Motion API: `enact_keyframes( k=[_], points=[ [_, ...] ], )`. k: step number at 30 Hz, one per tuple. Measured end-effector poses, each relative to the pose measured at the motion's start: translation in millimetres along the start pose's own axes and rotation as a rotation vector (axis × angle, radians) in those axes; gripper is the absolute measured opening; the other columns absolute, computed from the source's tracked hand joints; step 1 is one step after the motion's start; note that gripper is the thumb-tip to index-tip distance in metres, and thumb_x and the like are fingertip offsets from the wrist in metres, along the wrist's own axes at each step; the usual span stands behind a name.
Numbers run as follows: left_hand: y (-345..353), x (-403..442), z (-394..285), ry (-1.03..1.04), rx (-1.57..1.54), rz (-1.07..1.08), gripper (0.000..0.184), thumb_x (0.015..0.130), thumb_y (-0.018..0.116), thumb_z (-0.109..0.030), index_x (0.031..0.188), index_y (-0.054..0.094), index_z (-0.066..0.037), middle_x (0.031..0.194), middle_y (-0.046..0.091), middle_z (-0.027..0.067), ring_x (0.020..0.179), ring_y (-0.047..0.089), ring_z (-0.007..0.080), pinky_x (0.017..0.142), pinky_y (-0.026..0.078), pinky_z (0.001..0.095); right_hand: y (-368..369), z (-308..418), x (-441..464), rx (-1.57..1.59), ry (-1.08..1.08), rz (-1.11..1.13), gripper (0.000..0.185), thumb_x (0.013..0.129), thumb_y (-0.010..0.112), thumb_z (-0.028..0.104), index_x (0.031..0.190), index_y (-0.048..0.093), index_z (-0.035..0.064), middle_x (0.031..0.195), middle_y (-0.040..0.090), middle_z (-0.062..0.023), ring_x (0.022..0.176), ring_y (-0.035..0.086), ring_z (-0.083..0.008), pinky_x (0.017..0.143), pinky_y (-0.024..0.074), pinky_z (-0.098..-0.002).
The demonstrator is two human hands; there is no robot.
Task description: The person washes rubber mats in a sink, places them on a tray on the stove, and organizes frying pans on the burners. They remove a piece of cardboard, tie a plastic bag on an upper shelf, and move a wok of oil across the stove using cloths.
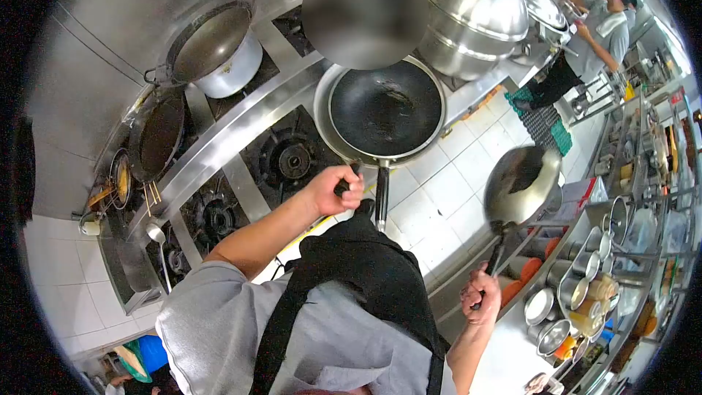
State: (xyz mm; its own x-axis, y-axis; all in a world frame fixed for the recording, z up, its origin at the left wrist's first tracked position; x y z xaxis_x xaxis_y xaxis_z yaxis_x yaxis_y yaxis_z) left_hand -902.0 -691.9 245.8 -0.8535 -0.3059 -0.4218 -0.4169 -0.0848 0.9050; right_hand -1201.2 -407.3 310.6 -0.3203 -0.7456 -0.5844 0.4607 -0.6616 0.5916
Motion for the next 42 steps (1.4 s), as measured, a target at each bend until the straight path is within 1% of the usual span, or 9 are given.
enact_keyframes(
  k=[11,14,18,23,27,31,35,39,42],
  points=[
    [-1.7,76.5,-307.6,0.381,0.038,-0.029,0.016,0.082,0.059,-0.010,0.073,0.047,-0.007,0.068,0.045,0.0026,0.057,0.046,0.0153,0.053,0.040,0.0308,-80.4,-106.1,91.4,-0.297,0.231,-0.336,0.019,0.088,0.064,0.007,0.083,0.047,0.0125,0.061,0.047,-0.0001,0.043,0.045,-0.0120,0.036,0.0336,-0.0284],
    [-6.6,92.6,-383.9,0.475,0.031,-0.062,0.014,0.082,0.059,-0.009,0.075,0.047,-0.007,0.069,0.047,0.0025,0.059,0.048,0.0150,0.052,0.040,0.0306,-94.9,-106.7,87.6,-0.796,0.095,-0.231,0.014,0.088,0.065,0.006,0.086,0.052,0.0102,0.065,0.051,-0.0013,0.047,0.048,-0.0129,0.041,0.0366,-0.0289],
    [-7.7,109.0,-449.3,0.520,0.053,-0.075,0.014,0.081,0.060,-0.010,0.076,0.048,-0.008,0.068,0.047,0.0025,0.057,0.048,0.0151,0.052,0.039,0.0301,-60.4,-102.6,63.4,-0.727,0.158,-0.501,0.009,0.088,0.067,0.005,0.094,0.060,0.0043,0.071,0.057,-0.0022,0.057,0.053,-0.0143,0.055,0.0429,-0.0300],
    [-20.9,128.2,-489.3,0.478,0.031,-0.119,0.015,0.082,0.062,-0.012,0.082,0.049,-0.007,0.071,0.052,0.0027,0.056,0.050,0.0135,0.048,0.039,0.0279,-87.7,-107.2,57.9,-0.880,0.037,-0.497,0.014,0.086,0.070,0.003,0.091,0.057,0.0031,0.074,0.056,-0.0021,0.066,0.056,-0.0157,0.062,0.0453,-0.0318],
    [-19.9,133.8,-497.4,0.404,0.092,-0.209,0.054,0.094,0.067,-0.026,0.126,0.048,0.014,0.079,0.058,0.0059,0.058,0.052,0.0117,0.046,0.042,0.0234,-101.0,-104.0,46.8,-1.278,-0.128,-0.452,0.020,0.087,0.070,0.000,0.092,0.051,-0.0002,0.076,0.049,-0.0042,0.071,0.050,-0.0158,0.066,0.0452,-0.0336],
    [-10.5,91.6,-448.3,0.550,0.341,-0.454,0.080,0.102,0.063,-0.056,0.125,0.047,0.020,0.078,0.057,0.0088,0.064,0.054,0.0152,0.054,0.048,0.0267,-24.4,-72.3,57.4,-1.354,-0.198,-0.284,0.023,0.084,0.070,0.000,0.095,0.049,0.0006,0.073,0.049,-0.0090,0.069,0.048,-0.0198,0.062,0.0455,-0.0364],
    [-10.8,0.4,-342.8,0.706,0.754,-0.636,0.059,0.106,0.055,-0.057,0.100,0.065,0.001,0.067,0.053,0.0015,0.054,0.048,0.0119,0.048,0.036,0.0254,42.9,-78.1,103.6,-1.595,-0.262,0.064,0.020,0.089,0.072,0.010,0.101,0.060,0.0007,0.074,0.058,-0.0213,0.066,0.056,-0.0373,0.065,0.0476,-0.0427],
    [7.1,-88.7,-132.9,0.393,0.867,-0.128,0.023,0.101,0.064,-0.027,0.093,0.062,-0.005,0.061,0.051,-0.0012,0.045,0.045,0.0097,0.040,0.032,0.0274,106.2,-151.8,155.7,-1.739,-0.156,0.431,0.032,0.090,0.072,0.024,0.112,0.060,0.0045,0.092,0.069,-0.0263,0.092,0.067,-0.0483,0.080,0.0515,-0.0567],
    [13.2,-118.9,27.6,-0.223,1.168,-0.233,0.019,0.096,0.070,-0.021,0.093,0.066,-0.002,0.063,0.057,0.0003,0.048,0.051,0.0068,0.043,0.037,0.0236,151.8,-218.9,173.1,-1.694,-0.354,0.652,0.030,0.086,0.070,0.018,0.110,0.060,0.0029,0.095,0.071,-0.0244,0.096,0.069,-0.0458,0.083,0.0535,-0.0572]
  ],
)
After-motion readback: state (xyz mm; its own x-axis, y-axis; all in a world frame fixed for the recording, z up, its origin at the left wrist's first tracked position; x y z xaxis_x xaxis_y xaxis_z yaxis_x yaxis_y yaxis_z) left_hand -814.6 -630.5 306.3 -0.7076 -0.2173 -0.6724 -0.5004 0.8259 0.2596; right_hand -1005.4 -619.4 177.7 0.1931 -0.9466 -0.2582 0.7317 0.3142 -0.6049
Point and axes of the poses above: each hand's wrist, its own x-axis towards the middle knuckle, its own y-axis out of the palm, z = x × y, the point moved 8 cm from there along x, towards the middle knuckle
